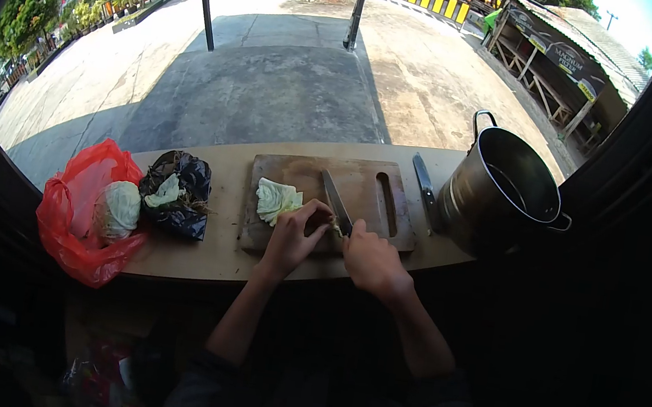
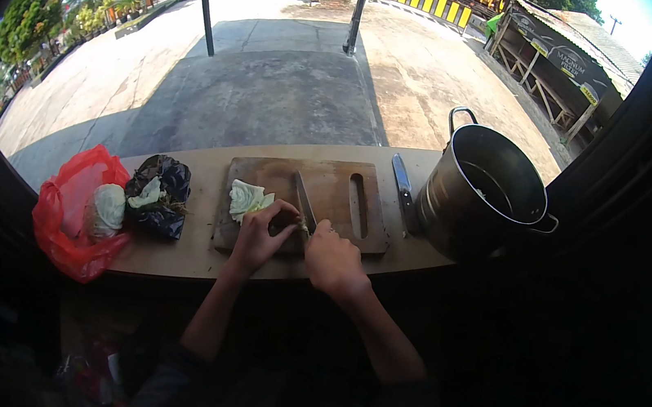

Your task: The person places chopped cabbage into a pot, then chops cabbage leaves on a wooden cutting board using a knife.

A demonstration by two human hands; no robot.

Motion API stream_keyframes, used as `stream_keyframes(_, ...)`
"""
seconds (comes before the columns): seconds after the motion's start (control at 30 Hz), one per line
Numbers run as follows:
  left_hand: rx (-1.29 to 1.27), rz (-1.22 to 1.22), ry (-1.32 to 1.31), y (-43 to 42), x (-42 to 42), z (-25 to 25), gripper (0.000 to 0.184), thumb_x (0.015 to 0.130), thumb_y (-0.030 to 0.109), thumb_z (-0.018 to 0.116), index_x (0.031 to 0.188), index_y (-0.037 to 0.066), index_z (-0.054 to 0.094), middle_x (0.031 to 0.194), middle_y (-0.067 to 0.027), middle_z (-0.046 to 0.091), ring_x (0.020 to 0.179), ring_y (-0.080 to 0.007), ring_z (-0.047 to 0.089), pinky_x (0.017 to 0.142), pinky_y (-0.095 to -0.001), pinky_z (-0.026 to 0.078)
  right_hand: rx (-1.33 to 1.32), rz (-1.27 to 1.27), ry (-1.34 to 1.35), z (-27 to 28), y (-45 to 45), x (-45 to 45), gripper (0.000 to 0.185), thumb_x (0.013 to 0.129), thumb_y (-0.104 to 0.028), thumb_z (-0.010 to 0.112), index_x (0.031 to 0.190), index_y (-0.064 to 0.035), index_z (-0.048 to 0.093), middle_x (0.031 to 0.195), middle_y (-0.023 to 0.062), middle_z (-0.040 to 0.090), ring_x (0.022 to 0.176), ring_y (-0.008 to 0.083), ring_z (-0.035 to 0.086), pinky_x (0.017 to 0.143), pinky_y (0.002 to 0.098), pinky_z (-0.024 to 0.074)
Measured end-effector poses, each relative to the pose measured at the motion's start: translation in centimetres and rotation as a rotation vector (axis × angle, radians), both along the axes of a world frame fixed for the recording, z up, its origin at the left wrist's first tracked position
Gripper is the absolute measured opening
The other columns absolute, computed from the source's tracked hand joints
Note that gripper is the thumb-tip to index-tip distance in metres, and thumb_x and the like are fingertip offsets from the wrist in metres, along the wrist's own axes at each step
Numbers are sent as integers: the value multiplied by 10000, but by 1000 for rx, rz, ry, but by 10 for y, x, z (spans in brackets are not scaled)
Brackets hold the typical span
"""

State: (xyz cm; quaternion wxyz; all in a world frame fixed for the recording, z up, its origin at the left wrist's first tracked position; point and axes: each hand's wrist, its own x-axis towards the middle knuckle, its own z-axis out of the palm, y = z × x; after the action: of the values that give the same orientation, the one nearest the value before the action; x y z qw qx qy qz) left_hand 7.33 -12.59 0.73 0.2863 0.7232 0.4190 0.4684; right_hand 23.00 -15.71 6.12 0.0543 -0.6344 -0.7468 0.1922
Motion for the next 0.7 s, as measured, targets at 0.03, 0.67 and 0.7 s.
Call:
stream_keyframes(0.03, -1, 12, 17, -1, 0, 0, 199, 799, -74, 646, 982, -19, 593, 945, -121, 692, 927, -211, 695, 821, -300, 533, -12, -16, -16, 2, -5, -4, 182, 938, -140, 449, 1021, 21, 439, 917, 268, 661, 895, 428, 661, 776, 490, 532)
stream_keyframes(0.67, 29, 52, 20, 0, -1, -6, 173, 774, -51, 680, 930, -1, 624, 902, -104, 700, 879, -199, 698, 791, -296, 523, 15, 15, 9, 0, 8, 0, 203, 947, -176, 457, 1029, 8, 433, 898, 259, 670, 889, 422, 666, 784, 497, 527)
stream_keyframes(0.7, 21, 56, 18, 0, -2, -6, 172, 775, -48, 682, 930, -1, 625, 904, -105, 700, 878, -201, 698, 790, -297, 524, 14, 18, 9, -2, 4, -5, 203, 947, -176, 457, 1029, 8, 433, 898, 259, 670, 889, 422, 666, 784, 497, 527)
